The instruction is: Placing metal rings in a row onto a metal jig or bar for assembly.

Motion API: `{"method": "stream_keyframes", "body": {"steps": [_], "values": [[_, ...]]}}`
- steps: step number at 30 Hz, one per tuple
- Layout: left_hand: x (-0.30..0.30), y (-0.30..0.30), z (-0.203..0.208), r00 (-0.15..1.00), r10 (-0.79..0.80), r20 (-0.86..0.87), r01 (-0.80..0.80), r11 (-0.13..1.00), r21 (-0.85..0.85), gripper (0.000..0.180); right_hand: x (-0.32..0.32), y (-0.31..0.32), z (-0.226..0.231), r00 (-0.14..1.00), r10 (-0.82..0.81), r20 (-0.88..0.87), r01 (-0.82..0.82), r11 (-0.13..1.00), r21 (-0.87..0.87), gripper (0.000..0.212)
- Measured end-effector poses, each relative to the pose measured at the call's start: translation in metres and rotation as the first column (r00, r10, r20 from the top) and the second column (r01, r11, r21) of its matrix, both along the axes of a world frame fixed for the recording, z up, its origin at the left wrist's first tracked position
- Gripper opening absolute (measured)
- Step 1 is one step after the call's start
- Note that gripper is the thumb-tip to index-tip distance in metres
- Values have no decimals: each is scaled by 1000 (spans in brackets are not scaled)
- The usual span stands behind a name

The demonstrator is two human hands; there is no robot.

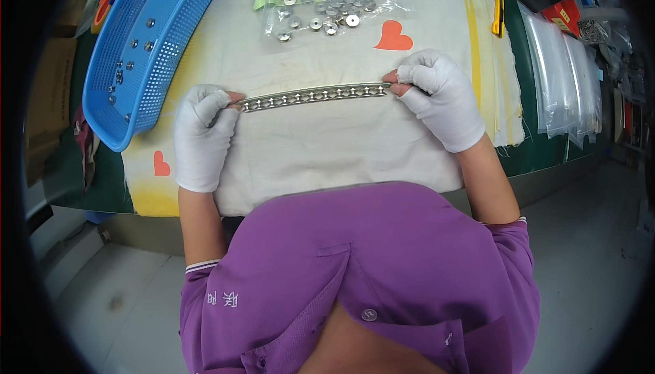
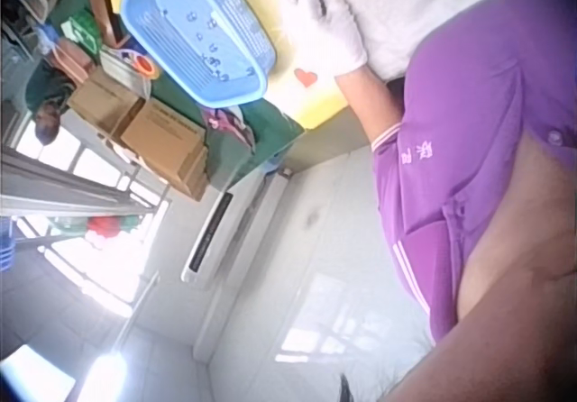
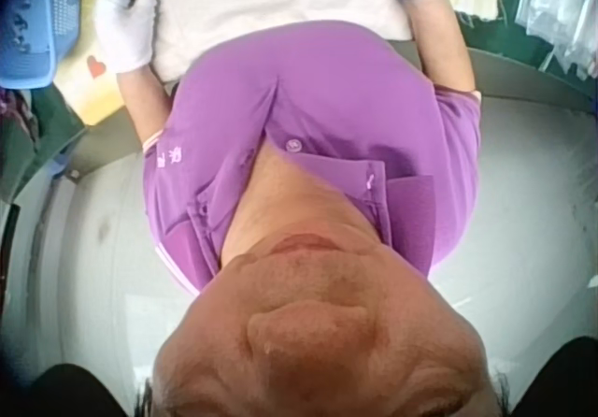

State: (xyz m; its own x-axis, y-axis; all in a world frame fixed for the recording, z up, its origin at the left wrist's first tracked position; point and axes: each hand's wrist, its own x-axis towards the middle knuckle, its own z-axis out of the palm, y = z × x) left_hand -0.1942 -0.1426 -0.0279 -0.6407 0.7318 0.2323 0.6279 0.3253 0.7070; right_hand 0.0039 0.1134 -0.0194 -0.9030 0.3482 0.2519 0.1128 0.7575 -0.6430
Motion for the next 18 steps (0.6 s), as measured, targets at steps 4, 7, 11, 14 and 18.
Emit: {"method": "stream_keyframes", "body": {"steps": [4,7,11,14,18], "values": [[0,-1,1,1000,6,3,-6,1000,-11,16,-1,0,0,1000,6,-16,-7,1000,-21,12],[-1,-1,1,1000,9,9,-9,1000,-2,16,-2,0,1,1000,10,-28,-11,1000,-17,12],[-2,-2,6,999,18,49,-17,1000,-25,13,1,1,4,999,51,2,-51,997,-54,19],[-5,-6,4,971,69,229,-71,997,0,11,3,-4,7,999,20,44,-16,995,-96,17],[-4,-9,16,697,181,694,-232,973,-20,13,5,-10,12,971,-98,216,199,833,-517,13]]}}
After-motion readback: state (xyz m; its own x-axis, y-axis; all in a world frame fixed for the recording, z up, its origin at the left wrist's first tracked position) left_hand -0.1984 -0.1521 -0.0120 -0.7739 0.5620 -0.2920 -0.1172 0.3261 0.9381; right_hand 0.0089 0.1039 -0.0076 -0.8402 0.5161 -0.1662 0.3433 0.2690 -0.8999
